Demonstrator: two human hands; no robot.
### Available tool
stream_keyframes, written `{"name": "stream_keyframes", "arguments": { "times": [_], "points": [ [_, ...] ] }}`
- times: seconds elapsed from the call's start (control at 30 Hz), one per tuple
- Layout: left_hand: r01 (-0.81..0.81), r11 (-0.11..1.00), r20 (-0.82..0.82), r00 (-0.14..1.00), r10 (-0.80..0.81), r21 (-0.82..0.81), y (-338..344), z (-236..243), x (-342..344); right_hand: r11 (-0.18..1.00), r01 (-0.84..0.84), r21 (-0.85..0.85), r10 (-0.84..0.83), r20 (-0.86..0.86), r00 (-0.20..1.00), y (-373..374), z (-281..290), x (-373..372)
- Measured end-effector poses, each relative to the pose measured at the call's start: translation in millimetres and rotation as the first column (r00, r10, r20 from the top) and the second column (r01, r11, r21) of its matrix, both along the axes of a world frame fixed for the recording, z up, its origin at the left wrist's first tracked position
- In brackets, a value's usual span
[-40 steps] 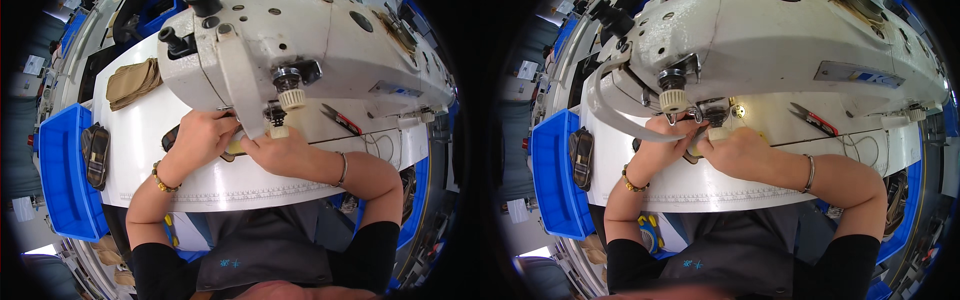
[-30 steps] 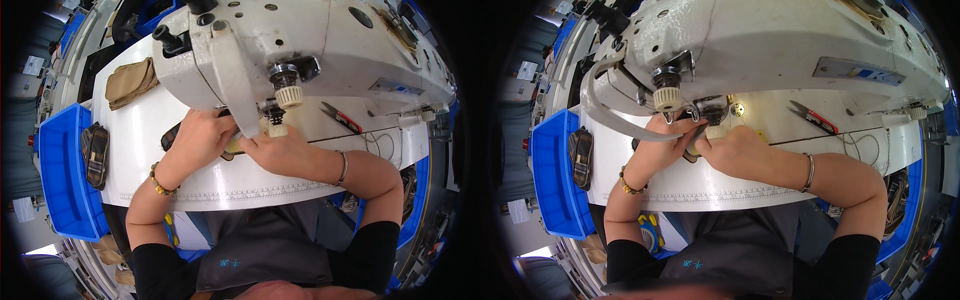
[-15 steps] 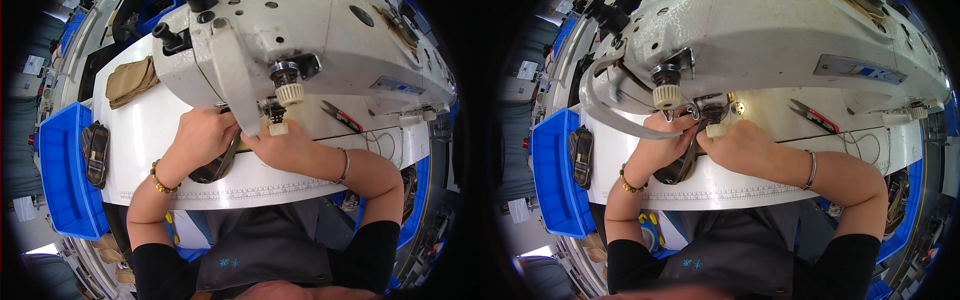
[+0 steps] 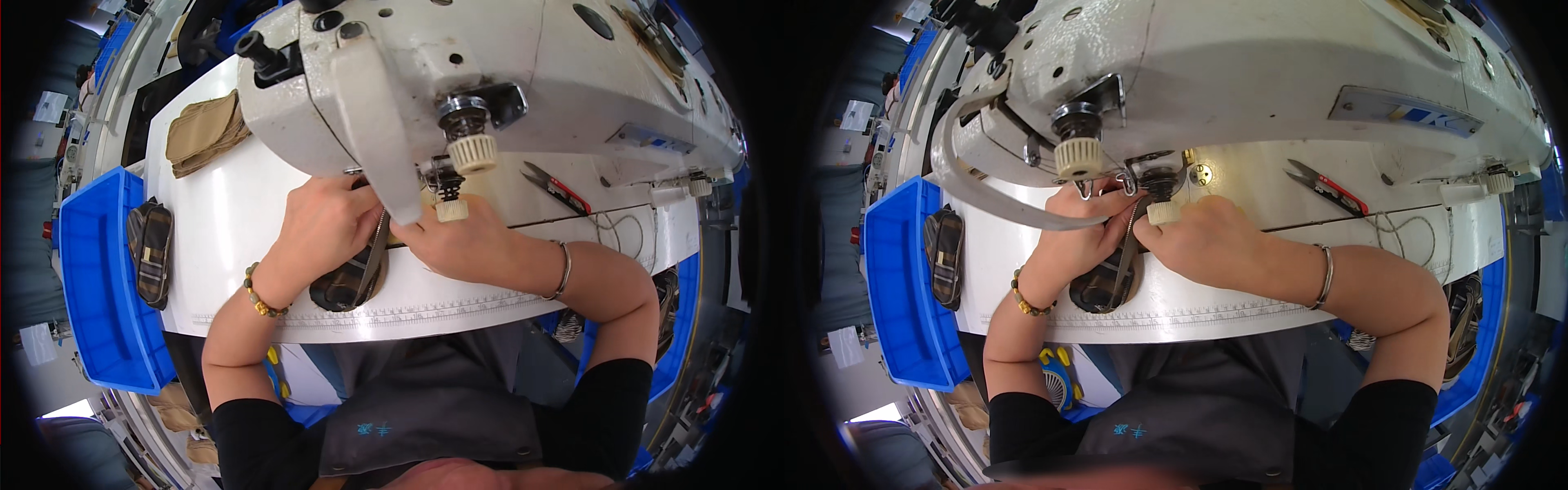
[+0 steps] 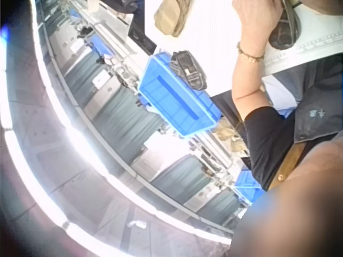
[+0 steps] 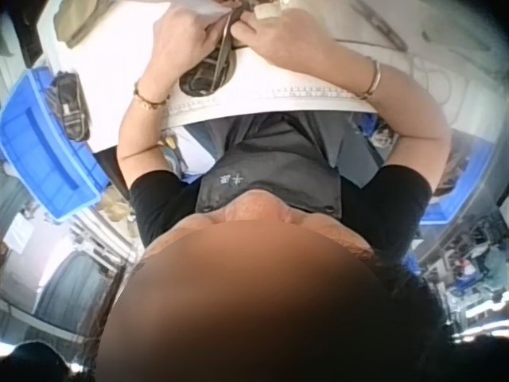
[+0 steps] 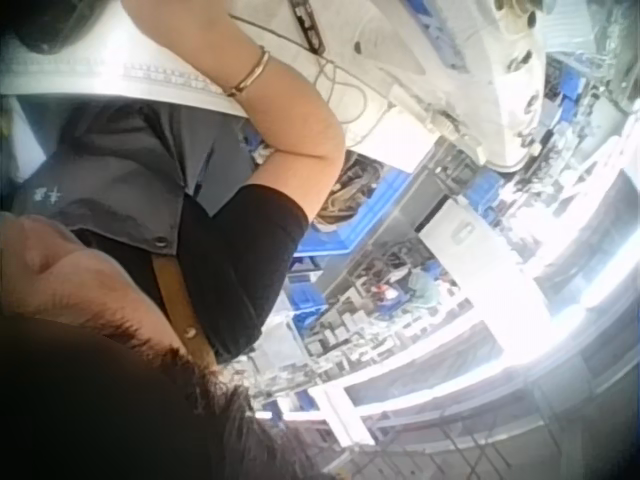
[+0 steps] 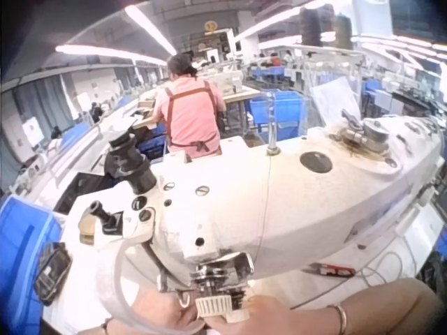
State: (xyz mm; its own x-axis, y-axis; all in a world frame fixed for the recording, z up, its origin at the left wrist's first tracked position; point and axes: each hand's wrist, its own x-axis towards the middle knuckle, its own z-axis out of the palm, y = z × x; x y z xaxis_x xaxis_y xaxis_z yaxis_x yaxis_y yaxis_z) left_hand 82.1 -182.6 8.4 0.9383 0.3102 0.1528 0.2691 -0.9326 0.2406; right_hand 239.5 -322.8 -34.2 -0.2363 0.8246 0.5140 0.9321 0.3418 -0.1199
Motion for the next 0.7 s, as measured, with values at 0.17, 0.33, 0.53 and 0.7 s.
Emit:
{"name": "stream_keyframes", "arguments": {
  "times": [0.17, 0.33, 0.53, 0.7],
  "points": [
    [0.007, 1.000, 0.009, 1.000, -0.007, 0.002, -0.2, 0.9, -0.1, 0.999, -0.031, -0.009, 0.030, -0.074, 0.997, 2.1, -4.3, 0.2],
    [-0.001, 1.000, 0.011, 1.000, 0.001, 0.015, 1.8, -2.6, -1.2, 0.999, -0.028, -0.041, 0.026, -0.045, 0.999, 1.8, -3.0, 1.2],
    [-0.013, 1.000, 0.043, 0.999, 0.014, -0.019, 0.8, -2.8, 1.6, 0.999, -0.028, -0.034, 0.027, -0.028, 0.999, 3.4, -3.4, 5.4],
    [0.145, 0.989, 0.299, 0.943, -0.147, 0.030, 4.0, -5.3, -3.0, 1.000, -0.020, 0.007, 0.020, -0.001, 1.000, 1.1, 2.7, 7.9]
  ]
}}
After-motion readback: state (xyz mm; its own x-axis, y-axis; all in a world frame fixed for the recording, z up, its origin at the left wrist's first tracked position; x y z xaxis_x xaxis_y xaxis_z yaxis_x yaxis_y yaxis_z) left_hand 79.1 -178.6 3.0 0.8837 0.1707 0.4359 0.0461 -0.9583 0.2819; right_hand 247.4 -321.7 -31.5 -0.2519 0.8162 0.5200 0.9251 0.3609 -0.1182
